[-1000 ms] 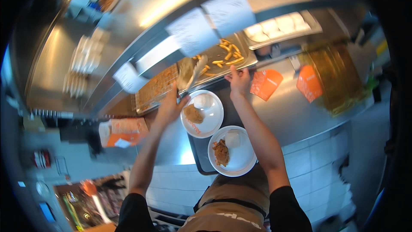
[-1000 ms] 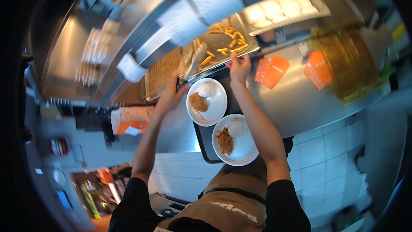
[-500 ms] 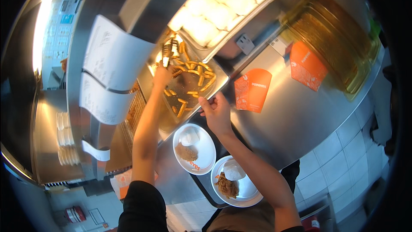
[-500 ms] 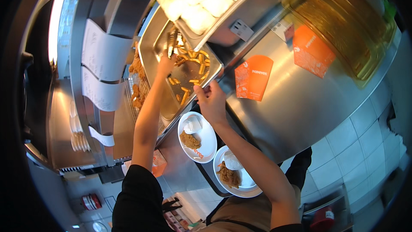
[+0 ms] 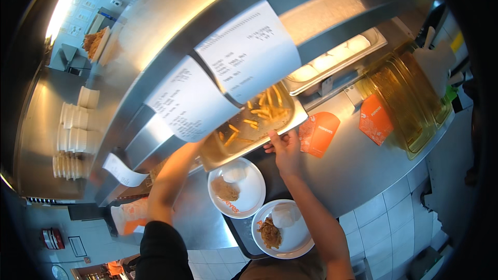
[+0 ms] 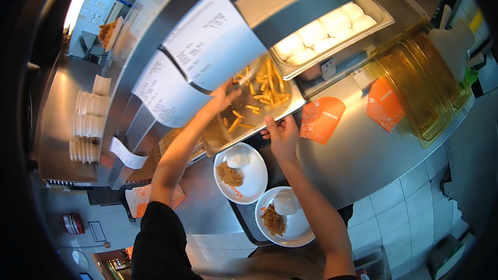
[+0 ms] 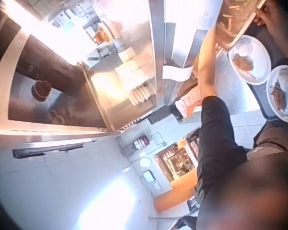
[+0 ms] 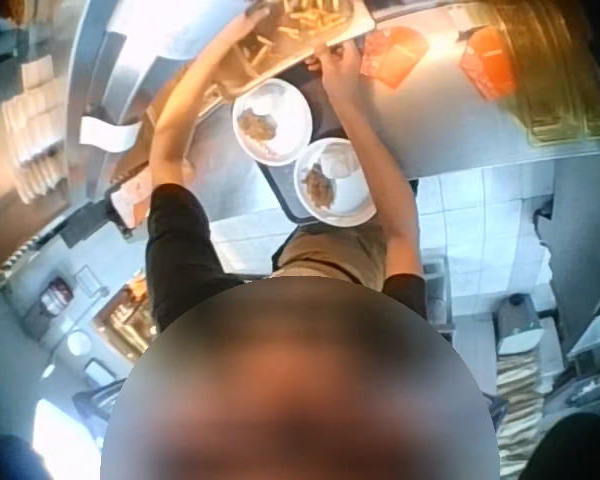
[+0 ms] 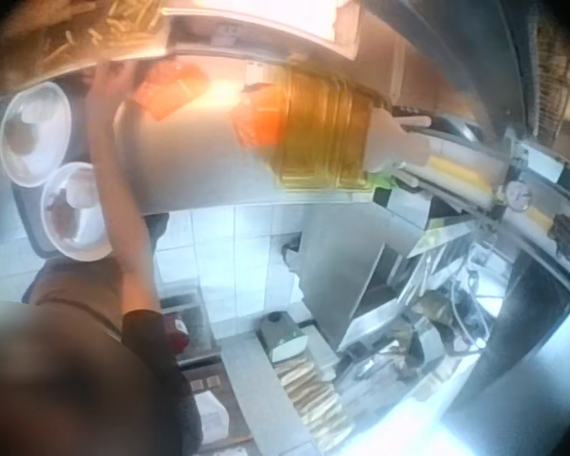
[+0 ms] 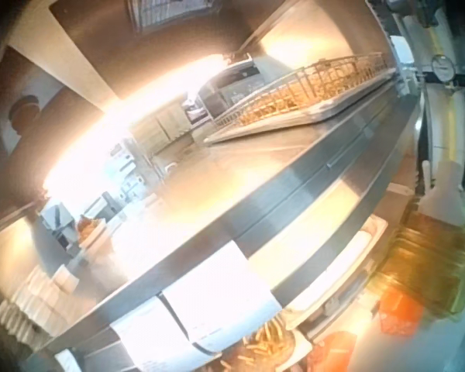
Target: The person assembles multiple meal orders at a fast-food counter. They use tongs to place fried chicken and french fries onto plates and into branded boxes, add sauce cups, and arrange the completed orders on a tray for pickup.
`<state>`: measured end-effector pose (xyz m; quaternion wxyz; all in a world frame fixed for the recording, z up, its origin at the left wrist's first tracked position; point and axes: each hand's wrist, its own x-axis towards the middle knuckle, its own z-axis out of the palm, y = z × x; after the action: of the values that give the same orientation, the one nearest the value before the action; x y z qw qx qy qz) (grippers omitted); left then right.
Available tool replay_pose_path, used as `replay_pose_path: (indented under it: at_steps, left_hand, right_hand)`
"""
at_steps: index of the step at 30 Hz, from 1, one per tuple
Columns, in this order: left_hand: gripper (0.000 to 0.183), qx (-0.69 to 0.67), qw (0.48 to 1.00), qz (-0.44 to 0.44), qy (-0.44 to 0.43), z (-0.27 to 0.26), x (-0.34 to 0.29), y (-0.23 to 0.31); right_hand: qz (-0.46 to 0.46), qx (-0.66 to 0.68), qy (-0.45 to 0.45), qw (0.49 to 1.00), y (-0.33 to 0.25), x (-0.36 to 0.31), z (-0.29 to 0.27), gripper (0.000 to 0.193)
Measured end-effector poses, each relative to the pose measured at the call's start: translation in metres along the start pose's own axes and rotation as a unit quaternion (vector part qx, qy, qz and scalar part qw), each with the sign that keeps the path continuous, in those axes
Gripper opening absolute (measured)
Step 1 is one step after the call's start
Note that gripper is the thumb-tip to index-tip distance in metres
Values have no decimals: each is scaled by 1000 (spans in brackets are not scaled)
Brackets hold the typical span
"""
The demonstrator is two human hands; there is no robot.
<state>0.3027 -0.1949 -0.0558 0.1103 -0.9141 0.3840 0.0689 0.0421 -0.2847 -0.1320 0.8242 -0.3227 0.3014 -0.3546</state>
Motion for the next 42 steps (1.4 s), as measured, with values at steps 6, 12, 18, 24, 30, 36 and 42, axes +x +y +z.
replay_pose_path:
  at_steps: [6,12,18,24,30,36,42]
  left_hand:
    - [56,112,990,-31,-76,-50,-70,-23]
    - [54,99,972,58,-207,-68,-125,28]
    - [53,-5,993,95,-71,-81,-66,0]
    - [53,49,962,12,-268,-66,-80,40]
    - [59,10,997,73,-14,-83,-64,22]
    - [61,-27,999,39,22,-28,-47,62]
    - [67,-457,884,42,94,-50,-180,28]
  right_hand:
    - [-11,-20,-13,1000,-6,-1,0,25]
    - [-1,-29,1,1000,-7,-2,4,26]
    - [5,-39,-4,999,-8,-1,2,23]
    - [-1,-22,15,1000,-1,1,2,24]
    - [-18,-22,6,1000,3,2,-2,20]
    - [20,-66,28,997,1,6,0,19]
    - [113,-112,-88,983,-42,-47,-51,35]
